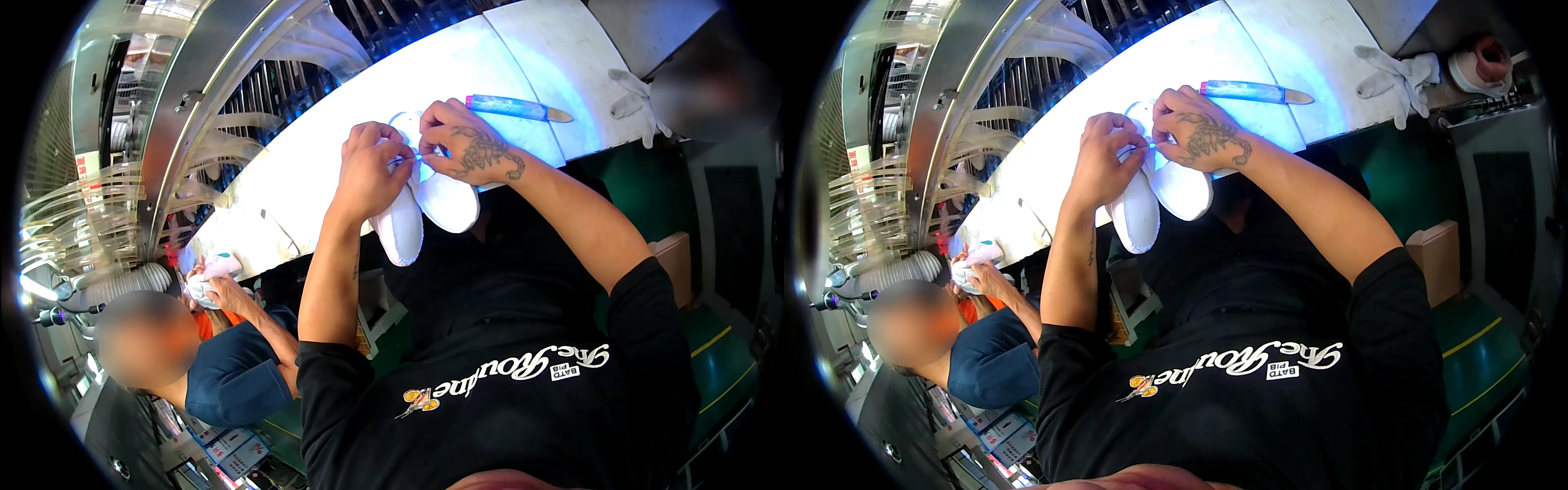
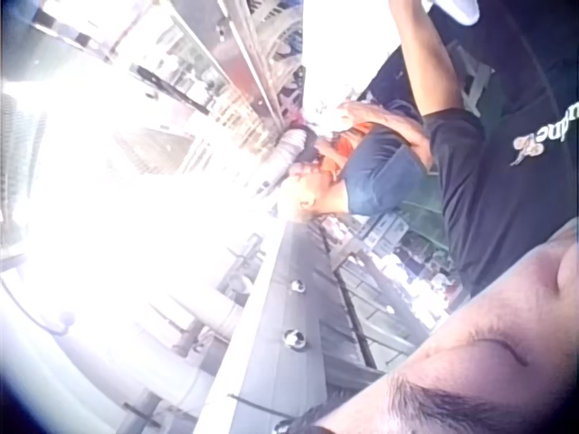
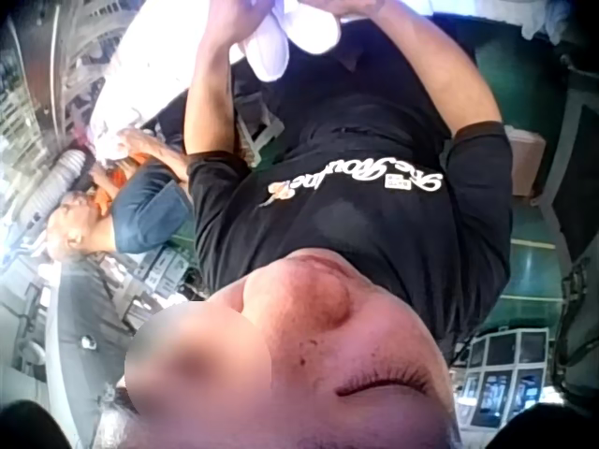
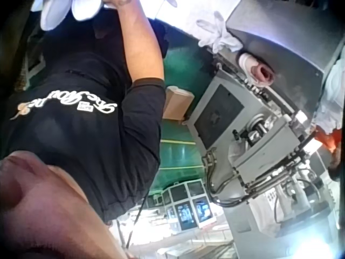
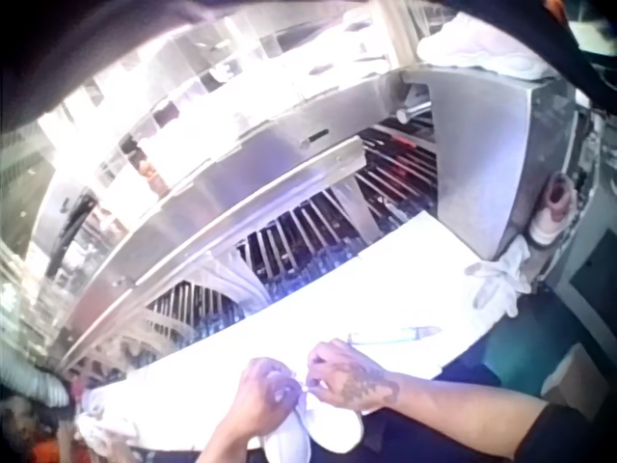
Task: The person assembles a white shoe by hand, inserting a blue insole into the shoe body. They then use a blue utility knife to trim excess material from the shoe's opening. The person continues to adjust and inspect the shoe's fit and structure throughout the process.
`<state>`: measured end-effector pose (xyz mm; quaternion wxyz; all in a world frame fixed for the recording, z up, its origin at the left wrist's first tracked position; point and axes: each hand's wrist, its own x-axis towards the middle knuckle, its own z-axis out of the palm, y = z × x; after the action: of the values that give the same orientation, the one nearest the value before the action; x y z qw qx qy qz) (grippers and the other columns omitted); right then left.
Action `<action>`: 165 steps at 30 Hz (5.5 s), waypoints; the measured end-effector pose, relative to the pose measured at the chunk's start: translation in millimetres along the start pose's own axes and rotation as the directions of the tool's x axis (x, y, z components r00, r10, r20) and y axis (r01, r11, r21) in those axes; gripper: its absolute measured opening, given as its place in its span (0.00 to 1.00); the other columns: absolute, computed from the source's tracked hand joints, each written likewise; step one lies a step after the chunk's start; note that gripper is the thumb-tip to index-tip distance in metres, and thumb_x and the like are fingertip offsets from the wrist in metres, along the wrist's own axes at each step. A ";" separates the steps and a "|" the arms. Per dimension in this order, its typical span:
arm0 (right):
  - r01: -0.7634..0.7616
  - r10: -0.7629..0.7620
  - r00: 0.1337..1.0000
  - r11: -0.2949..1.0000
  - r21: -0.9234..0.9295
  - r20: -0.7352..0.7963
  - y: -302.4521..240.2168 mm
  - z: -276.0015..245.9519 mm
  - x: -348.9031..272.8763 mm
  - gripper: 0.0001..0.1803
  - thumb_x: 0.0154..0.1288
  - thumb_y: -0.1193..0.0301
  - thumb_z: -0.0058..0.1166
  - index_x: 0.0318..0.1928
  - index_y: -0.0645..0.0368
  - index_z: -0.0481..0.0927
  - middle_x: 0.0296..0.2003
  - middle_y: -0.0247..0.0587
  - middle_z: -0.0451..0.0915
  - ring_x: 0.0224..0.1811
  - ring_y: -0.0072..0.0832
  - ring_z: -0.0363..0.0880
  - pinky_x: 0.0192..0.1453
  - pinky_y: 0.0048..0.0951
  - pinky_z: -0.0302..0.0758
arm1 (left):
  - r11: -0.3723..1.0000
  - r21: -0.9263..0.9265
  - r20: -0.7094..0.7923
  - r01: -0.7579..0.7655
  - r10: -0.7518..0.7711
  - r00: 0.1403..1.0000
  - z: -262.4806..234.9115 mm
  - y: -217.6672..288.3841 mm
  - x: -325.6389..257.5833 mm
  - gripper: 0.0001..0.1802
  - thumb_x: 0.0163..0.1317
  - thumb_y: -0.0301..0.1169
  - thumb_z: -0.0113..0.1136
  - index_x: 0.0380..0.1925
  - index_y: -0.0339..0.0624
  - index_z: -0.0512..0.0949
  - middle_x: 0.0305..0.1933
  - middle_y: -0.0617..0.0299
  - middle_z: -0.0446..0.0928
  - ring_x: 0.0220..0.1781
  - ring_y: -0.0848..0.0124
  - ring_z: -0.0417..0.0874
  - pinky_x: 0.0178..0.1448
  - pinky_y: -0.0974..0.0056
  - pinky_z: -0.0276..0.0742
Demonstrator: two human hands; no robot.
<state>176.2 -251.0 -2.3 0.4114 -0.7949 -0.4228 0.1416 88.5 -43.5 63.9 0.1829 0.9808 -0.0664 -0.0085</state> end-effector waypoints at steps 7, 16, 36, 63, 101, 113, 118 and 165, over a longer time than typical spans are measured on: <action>0.031 -0.031 0.999 0.999 0.008 -0.043 1.6 4.0 -0.4 0.06 0.70 0.68 0.72 0.41 0.55 0.90 0.55 0.35 0.77 0.59 0.34 0.74 0.68 0.37 0.76 | 1.000 -0.008 0.026 0.008 -0.008 1.000 -2.0 -0.6 1.9 0.09 0.58 0.27 0.76 0.40 0.43 0.93 0.52 0.55 0.81 0.63 0.51 0.78 0.69 0.49 0.76; 0.017 -0.018 0.999 1.000 -0.025 -0.034 1.1 3.8 -0.4 0.08 0.74 0.64 0.70 0.43 0.55 0.92 0.56 0.36 0.78 0.61 0.35 0.75 0.72 0.38 0.76 | 1.000 -0.008 0.033 -0.005 0.006 0.999 -3.6 -0.6 1.3 0.09 0.58 0.26 0.76 0.40 0.43 0.92 0.50 0.55 0.81 0.61 0.51 0.78 0.68 0.49 0.77; -0.022 0.022 1.000 0.999 -0.029 0.018 -6.3 -0.5 0.7 0.08 0.74 0.65 0.70 0.44 0.55 0.91 0.57 0.36 0.77 0.62 0.35 0.74 0.72 0.38 0.75 | 0.997 0.065 0.005 -0.029 0.029 1.000 0.5 5.9 0.2 0.09 0.58 0.25 0.75 0.40 0.43 0.92 0.50 0.53 0.82 0.61 0.50 0.78 0.66 0.47 0.78; -0.027 0.026 0.999 0.999 -0.018 -0.038 -3.5 3.9 0.7 0.07 0.72 0.67 0.68 0.42 0.57 0.90 0.57 0.38 0.77 0.63 0.36 0.73 0.74 0.38 0.74 | 0.997 0.051 0.009 0.054 -0.054 0.998 3.8 7.4 2.5 0.08 0.62 0.26 0.73 0.40 0.40 0.91 0.50 0.52 0.83 0.60 0.50 0.78 0.66 0.49 0.77; -0.075 0.052 0.969 0.993 -0.086 -0.243 -5.6 34.4 -16.6 0.10 0.64 0.71 0.66 0.45 0.56 0.91 0.69 0.41 0.74 0.75 0.44 0.67 0.81 0.50 0.63 | 0.950 0.312 0.011 -0.014 0.011 1.000 8.1 23.4 -2.1 0.08 0.66 0.34 0.69 0.35 0.45 0.92 0.40 0.56 0.88 0.53 0.54 0.85 0.66 0.48 0.76; -0.053 0.058 0.998 0.990 0.134 -0.035 -3.2 11.9 -26.0 0.21 0.67 0.65 0.69 0.59 0.57 0.87 0.75 0.47 0.69 0.80 0.48 0.66 0.83 0.52 0.65 | 0.979 0.202 -0.143 -0.029 0.059 0.988 8.0 20.6 -8.7 0.10 0.63 0.33 0.73 0.43 0.44 0.90 0.45 0.52 0.86 0.58 0.51 0.84 0.71 0.49 0.74; 0.220 -0.220 0.975 0.975 -0.011 0.006 -13.8 -7.3 -94.9 0.33 0.67 0.55 0.73 0.68 0.54 0.82 0.71 0.50 0.74 0.79 0.49 0.68 0.83 0.49 0.67 | 0.981 -0.105 -0.526 0.163 -0.194 0.828 21.3 52.4 -110.2 0.24 0.58 0.33 0.83 0.48 0.33 0.81 0.52 0.45 0.81 0.55 0.49 0.83 0.58 0.52 0.81; 0.319 -0.145 0.871 0.894 0.316 -0.469 -135.4 -1.7 -167.4 0.11 0.71 0.75 0.72 0.46 0.62 0.82 0.38 0.40 0.79 0.33 0.24 0.73 0.34 0.25 0.69 | 0.586 -0.773 -0.392 -0.243 -0.140 0.909 25.3 143.2 -164.0 0.16 0.77 0.31 0.70 0.46 0.38 0.70 0.74 0.27 0.76 0.47 0.71 0.87 0.48 0.70 0.82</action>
<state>1.1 -342.8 83.0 0.6565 -0.6524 -0.3785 -0.0102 -93.3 -163.1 90.6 0.6179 0.7653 -0.0441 0.1748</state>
